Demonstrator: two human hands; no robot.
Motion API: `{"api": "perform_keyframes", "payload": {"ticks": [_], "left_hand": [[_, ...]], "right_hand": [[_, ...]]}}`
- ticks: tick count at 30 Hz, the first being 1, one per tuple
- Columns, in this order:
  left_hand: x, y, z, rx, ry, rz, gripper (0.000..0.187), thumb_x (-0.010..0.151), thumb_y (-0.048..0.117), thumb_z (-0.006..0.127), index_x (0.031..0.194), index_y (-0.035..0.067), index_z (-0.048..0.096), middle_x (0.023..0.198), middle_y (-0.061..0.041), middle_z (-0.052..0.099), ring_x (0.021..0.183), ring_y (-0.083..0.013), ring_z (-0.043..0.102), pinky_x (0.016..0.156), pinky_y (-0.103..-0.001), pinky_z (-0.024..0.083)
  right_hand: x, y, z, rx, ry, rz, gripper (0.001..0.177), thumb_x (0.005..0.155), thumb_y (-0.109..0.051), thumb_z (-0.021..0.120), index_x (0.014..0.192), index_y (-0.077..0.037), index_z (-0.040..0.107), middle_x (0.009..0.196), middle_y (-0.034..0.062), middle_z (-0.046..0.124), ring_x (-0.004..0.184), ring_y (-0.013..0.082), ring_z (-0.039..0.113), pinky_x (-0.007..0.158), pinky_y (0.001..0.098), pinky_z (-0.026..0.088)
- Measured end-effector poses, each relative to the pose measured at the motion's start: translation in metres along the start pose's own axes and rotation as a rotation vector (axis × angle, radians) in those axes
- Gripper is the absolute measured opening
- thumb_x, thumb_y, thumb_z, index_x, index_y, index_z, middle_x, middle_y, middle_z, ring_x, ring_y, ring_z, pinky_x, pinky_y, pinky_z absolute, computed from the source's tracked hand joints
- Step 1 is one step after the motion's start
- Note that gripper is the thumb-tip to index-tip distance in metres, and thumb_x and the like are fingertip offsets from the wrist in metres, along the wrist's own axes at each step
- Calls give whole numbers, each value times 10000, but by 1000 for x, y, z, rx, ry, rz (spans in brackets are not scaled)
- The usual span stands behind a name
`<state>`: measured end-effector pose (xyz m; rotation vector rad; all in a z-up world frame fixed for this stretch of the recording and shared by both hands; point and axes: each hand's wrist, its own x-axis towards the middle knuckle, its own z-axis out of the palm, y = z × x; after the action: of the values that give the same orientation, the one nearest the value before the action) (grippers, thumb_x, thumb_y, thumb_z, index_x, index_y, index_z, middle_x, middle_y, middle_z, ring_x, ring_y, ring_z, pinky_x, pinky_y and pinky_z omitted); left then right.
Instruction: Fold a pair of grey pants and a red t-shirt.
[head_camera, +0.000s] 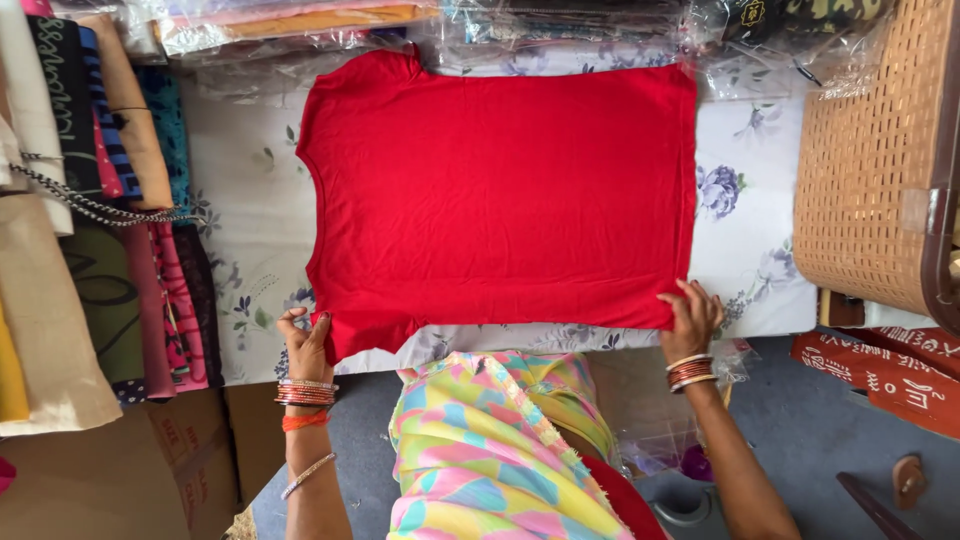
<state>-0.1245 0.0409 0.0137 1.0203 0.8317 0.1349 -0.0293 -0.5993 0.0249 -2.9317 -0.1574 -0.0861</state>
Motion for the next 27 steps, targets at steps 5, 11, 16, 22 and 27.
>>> {"api": "perform_keyframes", "payload": {"ticks": [5,11,16,22,27], "left_hand": [[6,30,20,191,-49,-116,255,1015,-7,592,1203,140,502,922,-43,611,818,-104,610,717,-273,523],[62,47,56,8,-136,-189,128,1005,-15,600,1080,80,641,1015,-24,688,909,-123,664,760,-265,569],[99,68,111,-299,-190,-219,336,1018,150,586,1334,42,554,1105,-102,637,1080,-329,723,942,-496,591],[120,57,80,56,-23,53,391,1013,154,577,1391,74,520,1218,-152,692,933,-220,713,799,-396,628],[120,55,32,498,139,111,290,1008,114,583,1279,21,629,1107,-121,761,732,-186,646,625,-332,524]], "right_hand": [[44,23,-34,140,-226,-24,672,621,210,622,1132,-209,744,1329,35,664,1318,252,560,1206,510,308],[100,46,-33,513,-406,-24,684,635,247,522,1160,-122,757,1176,83,747,1063,165,692,892,297,553],[134,72,16,721,-447,403,170,978,-123,725,1132,-50,734,771,-25,617,630,31,471,543,222,374],[144,91,43,645,-423,432,326,1034,-336,673,1118,-23,708,734,-64,554,639,22,411,540,255,352],[144,89,46,661,-460,467,391,1080,-401,648,1117,-16,704,777,-47,572,675,34,421,579,265,363]]}}
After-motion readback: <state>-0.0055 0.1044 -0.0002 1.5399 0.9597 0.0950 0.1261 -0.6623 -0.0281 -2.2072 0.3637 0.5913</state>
